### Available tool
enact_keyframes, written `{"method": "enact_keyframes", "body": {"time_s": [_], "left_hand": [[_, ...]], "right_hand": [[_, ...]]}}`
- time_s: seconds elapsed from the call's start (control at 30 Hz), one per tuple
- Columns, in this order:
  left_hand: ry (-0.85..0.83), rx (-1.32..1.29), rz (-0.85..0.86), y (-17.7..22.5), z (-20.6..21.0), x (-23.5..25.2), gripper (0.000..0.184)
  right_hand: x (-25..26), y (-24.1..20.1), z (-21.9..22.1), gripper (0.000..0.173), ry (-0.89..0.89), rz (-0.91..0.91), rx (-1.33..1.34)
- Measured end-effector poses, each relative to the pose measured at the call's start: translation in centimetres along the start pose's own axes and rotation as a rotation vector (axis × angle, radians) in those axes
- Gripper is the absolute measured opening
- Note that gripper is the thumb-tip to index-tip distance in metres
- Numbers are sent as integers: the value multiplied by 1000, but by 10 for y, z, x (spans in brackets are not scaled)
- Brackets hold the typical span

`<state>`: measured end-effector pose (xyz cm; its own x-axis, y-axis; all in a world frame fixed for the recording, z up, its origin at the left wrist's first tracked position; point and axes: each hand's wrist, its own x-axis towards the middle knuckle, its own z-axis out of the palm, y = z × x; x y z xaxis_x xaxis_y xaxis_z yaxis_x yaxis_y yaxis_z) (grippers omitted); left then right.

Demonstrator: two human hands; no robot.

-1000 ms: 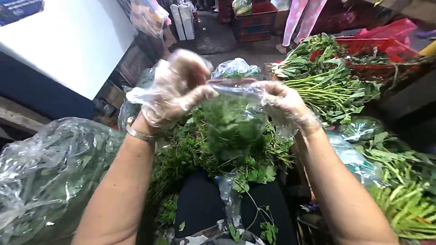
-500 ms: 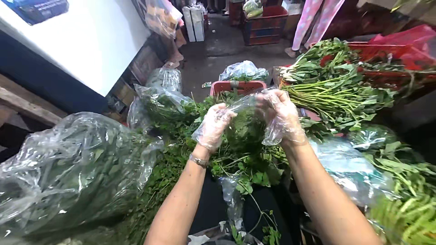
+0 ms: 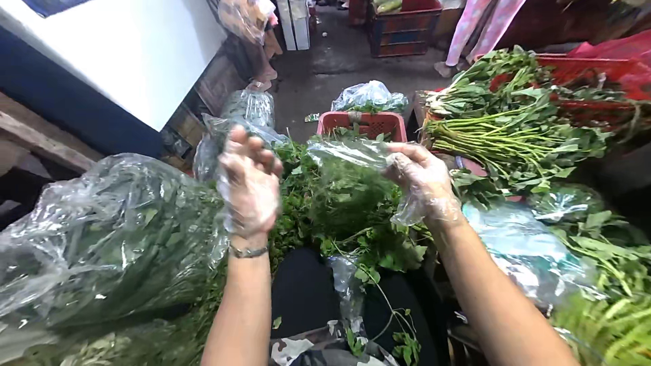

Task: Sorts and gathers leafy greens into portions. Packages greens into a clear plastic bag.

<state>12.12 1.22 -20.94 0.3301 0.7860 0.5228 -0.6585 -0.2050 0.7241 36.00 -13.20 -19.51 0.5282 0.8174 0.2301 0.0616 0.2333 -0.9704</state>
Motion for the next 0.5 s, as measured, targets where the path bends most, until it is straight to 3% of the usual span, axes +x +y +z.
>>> {"method": "enact_keyframes", "body": {"time_s": [0.03, 0.07, 0.17, 0.23, 0.3, 0.37, 0.43, 0.5], "left_hand": [[-19, 91, -80, -13, -8, -14, 72], [-15, 177, -175, -25, -10, -26, 84], [53, 322, -462, -47, 12, -34, 70], [99, 400, -546, -44, 40, -8, 68], [130, 479, -568, -46, 63, 26, 66], [34, 573, -490, -57, 76, 45, 57], [-46, 639, -308, -63, 80, 39, 40], [-6, 559, -338, -58, 75, 9, 37]], "right_hand": [[0, 0, 3, 22, 2, 1, 23], [1, 0, 5, 21, 0, -3, 38], [2, 1, 11, 20, -38, -8, 41], [4, -2, 16, 21, -65, -19, 26], [4, -7, 15, 21, -87, -56, -2], [2, -13, 7, 22, -109, -96, -47], [-3, -12, -3, 21, -125, -120, -89], [-10, 5, -17, 13, -80, -110, -78]]}}
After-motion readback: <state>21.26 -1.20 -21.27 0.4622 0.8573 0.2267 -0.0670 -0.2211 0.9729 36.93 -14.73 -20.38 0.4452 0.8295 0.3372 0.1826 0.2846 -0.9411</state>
